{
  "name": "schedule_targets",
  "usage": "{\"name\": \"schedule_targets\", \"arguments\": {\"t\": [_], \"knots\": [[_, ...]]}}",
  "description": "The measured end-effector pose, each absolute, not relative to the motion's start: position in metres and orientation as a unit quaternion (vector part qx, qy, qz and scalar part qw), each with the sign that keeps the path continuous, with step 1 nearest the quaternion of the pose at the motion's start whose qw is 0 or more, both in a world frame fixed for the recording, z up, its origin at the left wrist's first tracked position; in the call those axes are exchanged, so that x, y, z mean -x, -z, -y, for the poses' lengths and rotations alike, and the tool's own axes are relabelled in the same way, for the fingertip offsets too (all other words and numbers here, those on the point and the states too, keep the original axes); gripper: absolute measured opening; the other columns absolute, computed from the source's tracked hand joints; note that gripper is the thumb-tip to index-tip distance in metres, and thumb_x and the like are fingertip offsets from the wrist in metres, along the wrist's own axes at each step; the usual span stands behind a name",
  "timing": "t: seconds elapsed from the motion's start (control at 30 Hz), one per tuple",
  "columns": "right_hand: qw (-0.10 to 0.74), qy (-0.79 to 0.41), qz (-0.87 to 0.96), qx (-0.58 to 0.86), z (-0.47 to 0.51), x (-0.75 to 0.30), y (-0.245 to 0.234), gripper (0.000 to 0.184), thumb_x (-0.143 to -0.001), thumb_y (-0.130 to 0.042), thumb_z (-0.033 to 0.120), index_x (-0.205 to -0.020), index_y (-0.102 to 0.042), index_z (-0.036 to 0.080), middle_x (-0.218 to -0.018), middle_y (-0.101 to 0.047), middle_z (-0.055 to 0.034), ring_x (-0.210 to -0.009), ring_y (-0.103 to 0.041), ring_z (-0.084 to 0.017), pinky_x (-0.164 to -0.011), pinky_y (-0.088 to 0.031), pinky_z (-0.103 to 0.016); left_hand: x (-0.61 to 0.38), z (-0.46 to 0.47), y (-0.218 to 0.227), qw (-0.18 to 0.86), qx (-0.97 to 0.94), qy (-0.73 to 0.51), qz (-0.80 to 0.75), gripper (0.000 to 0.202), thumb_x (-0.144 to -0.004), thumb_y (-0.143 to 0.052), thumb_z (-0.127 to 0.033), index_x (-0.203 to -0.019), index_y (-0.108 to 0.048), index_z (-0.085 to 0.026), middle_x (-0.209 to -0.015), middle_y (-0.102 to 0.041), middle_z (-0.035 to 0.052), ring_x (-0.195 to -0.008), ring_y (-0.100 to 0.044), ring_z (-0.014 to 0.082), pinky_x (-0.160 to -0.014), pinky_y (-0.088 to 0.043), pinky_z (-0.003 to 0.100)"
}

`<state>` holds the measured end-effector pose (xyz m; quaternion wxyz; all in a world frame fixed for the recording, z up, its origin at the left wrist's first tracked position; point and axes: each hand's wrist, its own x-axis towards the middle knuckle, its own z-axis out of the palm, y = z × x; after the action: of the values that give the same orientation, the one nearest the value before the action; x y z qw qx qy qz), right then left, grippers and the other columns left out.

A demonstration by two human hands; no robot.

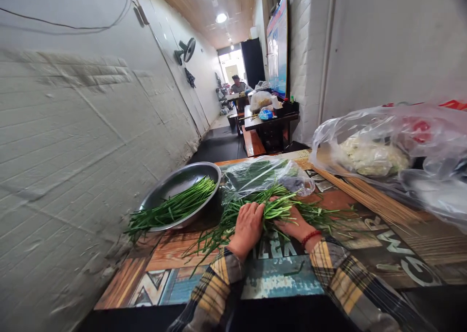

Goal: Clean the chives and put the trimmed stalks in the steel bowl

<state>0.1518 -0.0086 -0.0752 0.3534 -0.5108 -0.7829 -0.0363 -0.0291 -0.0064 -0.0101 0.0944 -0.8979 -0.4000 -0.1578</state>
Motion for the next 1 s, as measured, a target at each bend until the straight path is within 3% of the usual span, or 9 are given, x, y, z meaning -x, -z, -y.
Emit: {"name": "schedule_targets", "arguments": {"t": [0.2,0.27,0.37,0.47,0.63,0.73,0.83,0.93,1.0], "knots": [[0.491,0.054,0.680,0.542,0.007,-0.199,0.057,0.030,-0.082,-0.045,0.018,-0.102,-0.068,0.016,-0.100,-0.070,-0.0124,-0.097,-0.064,-0.025,-0.088,-0.052,-0.044,0.025,0.009,0.016,0.083,0.887,0.158,0.426,0.029,-0.092,-0.039,-0.015,-0.118,-0.052,-0.021,-0.101,-0.057,0.0080,-0.096,-0.050,0.0249,-0.088,-0.041,0.041],[0.534,0.069,0.626,0.564,0.011,-0.207,0.046,0.034,-0.089,-0.038,0.019,-0.111,-0.062,0.013,-0.107,-0.067,-0.0168,-0.101,-0.062,-0.026,-0.089,-0.051,-0.047,0.018,0.011,0.015,0.086,0.886,0.153,0.430,0.029,-0.093,-0.037,-0.015,-0.116,-0.053,-0.020,-0.101,-0.057,0.0091,-0.096,-0.050,0.0253,-0.088,-0.041,0.042],[0.574,0.066,0.623,0.528,0.019,-0.191,0.031,0.032,-0.090,-0.048,0.027,-0.118,-0.060,0.015,-0.116,-0.065,-0.0145,-0.111,-0.059,-0.024,-0.098,-0.047,-0.043,0.007,0.015,0.018,0.084,0.887,0.143,0.430,0.031,-0.094,-0.033,-0.015,-0.118,-0.053,-0.017,-0.103,-0.058,0.0120,-0.097,-0.052,0.0270,-0.087,-0.042,0.044],[0.504,0.007,0.735,0.454,0.020,-0.151,0.025,0.040,-0.090,-0.051,0.030,-0.127,-0.056,0.017,-0.125,-0.062,-0.0129,-0.118,-0.055,-0.024,-0.104,-0.043,-0.042,0.004,0.022,0.028,0.056,0.892,0.136,0.427,0.036,-0.093,-0.034,-0.015,-0.124,-0.052,-0.012,-0.112,-0.059,0.0165,-0.108,-0.052,0.0305,-0.093,-0.041,0.049],[0.428,-0.096,0.778,0.450,-0.003,-0.109,0.032,0.032,-0.094,-0.044,0.035,-0.110,-0.067,0.021,-0.115,-0.067,-0.0088,-0.107,-0.062,-0.022,-0.095,-0.048,-0.039,0.031,0.041,0.029,0.009,0.915,0.175,0.363,0.045,-0.087,-0.047,-0.014,-0.132,-0.048,-0.013,-0.135,-0.051,0.0168,-0.132,-0.039,0.0305,-0.110,-0.032,0.051],[0.403,-0.089,0.770,0.488,-0.011,-0.105,0.035,0.038,-0.096,-0.039,0.040,-0.119,-0.063,0.021,-0.124,-0.063,-0.0098,-0.115,-0.057,-0.023,-0.098,-0.044,-0.040,0.056,0.039,0.009,-0.007,0.901,0.254,0.352,0.033,-0.089,-0.045,-0.014,-0.119,-0.058,-0.020,-0.128,-0.058,0.0097,-0.122,-0.050,0.0232,-0.109,-0.037,0.046],[0.322,-0.038,0.797,0.509,-0.008,-0.102,0.035,0.051,-0.091,-0.047,0.049,-0.134,-0.052,0.022,-0.135,-0.057,-0.0105,-0.121,-0.050,-0.028,-0.098,-0.040,-0.045,0.072,0.020,-0.015,-0.021,0.849,0.329,0.412,0.025,-0.095,-0.040,-0.018,-0.100,-0.065,-0.019,-0.107,-0.066,0.0088,-0.104,-0.060,0.0199,-0.094,-0.049,0.038],[0.261,-0.001,0.814,0.518,-0.001,-0.096,0.032,0.070,-0.079,-0.063,0.053,-0.138,-0.047,0.018,-0.134,-0.056,-0.0140,-0.118,-0.047,-0.033,-0.094,-0.038,-0.047,0.068,-0.007,-0.029,-0.044,0.867,0.276,0.411,0.027,-0.097,-0.039,-0.022,-0.110,-0.061,-0.017,-0.108,-0.068,0.0092,-0.100,-0.063,0.0192,-0.091,-0.050,0.035],[0.239,0.007,0.817,0.524,0.002,-0.093,0.030,0.060,-0.076,-0.068,0.044,-0.127,-0.055,0.016,-0.125,-0.061,-0.0148,-0.114,-0.048,-0.032,-0.092,-0.038,-0.045,0.060,-0.023,-0.031,-0.041,0.901,0.204,0.380,0.030,-0.098,-0.037,-0.026,-0.117,-0.059,-0.017,-0.113,-0.068,0.0090,-0.105,-0.063,0.0197,-0.094,-0.048,0.035]]}}
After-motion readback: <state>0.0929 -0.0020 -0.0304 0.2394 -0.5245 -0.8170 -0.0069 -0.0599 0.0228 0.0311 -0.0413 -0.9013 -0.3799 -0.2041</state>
